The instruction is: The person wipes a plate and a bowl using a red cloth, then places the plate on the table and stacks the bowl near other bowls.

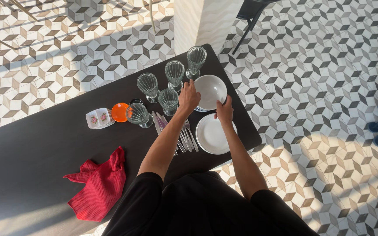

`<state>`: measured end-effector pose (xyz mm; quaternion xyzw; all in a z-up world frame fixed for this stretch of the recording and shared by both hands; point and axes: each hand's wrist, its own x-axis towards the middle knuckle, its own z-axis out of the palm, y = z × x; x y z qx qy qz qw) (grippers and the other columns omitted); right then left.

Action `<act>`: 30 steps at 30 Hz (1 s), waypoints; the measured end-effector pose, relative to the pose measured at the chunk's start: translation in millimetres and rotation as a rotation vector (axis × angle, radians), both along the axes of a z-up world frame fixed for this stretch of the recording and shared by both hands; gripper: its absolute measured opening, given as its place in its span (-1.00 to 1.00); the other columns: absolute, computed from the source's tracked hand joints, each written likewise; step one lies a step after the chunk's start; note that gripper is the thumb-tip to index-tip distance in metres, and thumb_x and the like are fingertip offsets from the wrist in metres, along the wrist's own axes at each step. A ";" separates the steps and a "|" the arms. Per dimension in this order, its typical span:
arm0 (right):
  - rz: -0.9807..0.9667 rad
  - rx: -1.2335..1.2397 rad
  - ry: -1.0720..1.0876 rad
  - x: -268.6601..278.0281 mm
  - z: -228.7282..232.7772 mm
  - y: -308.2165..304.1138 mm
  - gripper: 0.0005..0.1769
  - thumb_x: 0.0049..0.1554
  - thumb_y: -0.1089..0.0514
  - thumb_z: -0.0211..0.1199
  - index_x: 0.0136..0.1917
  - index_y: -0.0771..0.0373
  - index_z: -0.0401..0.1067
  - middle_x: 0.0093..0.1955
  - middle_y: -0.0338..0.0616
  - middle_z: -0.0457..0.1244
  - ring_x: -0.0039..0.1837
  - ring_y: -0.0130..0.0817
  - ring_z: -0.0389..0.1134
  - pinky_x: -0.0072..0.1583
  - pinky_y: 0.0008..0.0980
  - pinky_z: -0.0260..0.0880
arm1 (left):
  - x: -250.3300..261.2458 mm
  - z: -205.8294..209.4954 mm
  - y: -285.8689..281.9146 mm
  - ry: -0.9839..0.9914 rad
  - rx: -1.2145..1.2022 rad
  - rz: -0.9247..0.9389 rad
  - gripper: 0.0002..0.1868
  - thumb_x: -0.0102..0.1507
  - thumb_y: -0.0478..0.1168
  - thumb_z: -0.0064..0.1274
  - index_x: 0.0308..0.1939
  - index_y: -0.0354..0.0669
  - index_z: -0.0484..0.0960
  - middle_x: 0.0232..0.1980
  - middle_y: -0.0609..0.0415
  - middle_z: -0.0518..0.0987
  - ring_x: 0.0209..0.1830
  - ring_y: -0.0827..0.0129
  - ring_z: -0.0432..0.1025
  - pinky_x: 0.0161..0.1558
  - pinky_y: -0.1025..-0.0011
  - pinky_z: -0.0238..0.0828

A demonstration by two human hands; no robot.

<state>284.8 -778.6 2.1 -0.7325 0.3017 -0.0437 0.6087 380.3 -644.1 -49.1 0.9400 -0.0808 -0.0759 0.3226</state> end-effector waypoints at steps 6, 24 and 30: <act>-0.082 0.151 -0.061 -0.6 13.1 3.9 -0.49 0.16 0.27 0.03 0.39 0.33 0.21 -0.40 -0.10 0.22 -0.53 -0.45 0.18 -0.53 -0.36 0.18 | -4.1 0.1 -3.4 -0.074 -0.002 0.046 -0.34 0.16 -0.30 0.16 0.36 -0.17 0.36 0.29 -0.21 0.41 0.23 -0.13 0.40 0.07 0.08 0.52; 0.078 0.261 -0.122 -47.6 99.3 40.5 -0.50 0.16 0.23 0.13 0.37 0.32 0.35 -0.36 -0.34 0.14 -0.41 -0.72 0.10 -0.45 -0.63 -0.02 | -78.7 110.1 88.9 0.308 -0.907 0.230 -0.28 0.38 0.19 -0.05 0.54 -0.03 0.27 0.32 -0.22 0.54 0.32 0.04 0.43 0.21 0.11 0.39; 0.285 0.321 -0.178 -85.9 122.6 115.6 -0.51 0.24 0.18 0.17 0.40 0.39 0.31 -0.41 -0.33 0.16 -0.51 -0.72 0.00 -0.50 -0.61 -0.12 | -146.5 163.0 187.2 0.549 -1.091 0.269 -0.16 0.27 0.19 -0.09 0.58 0.20 -0.02 0.47 -0.12 0.25 0.40 0.05 0.29 0.17 -0.05 0.39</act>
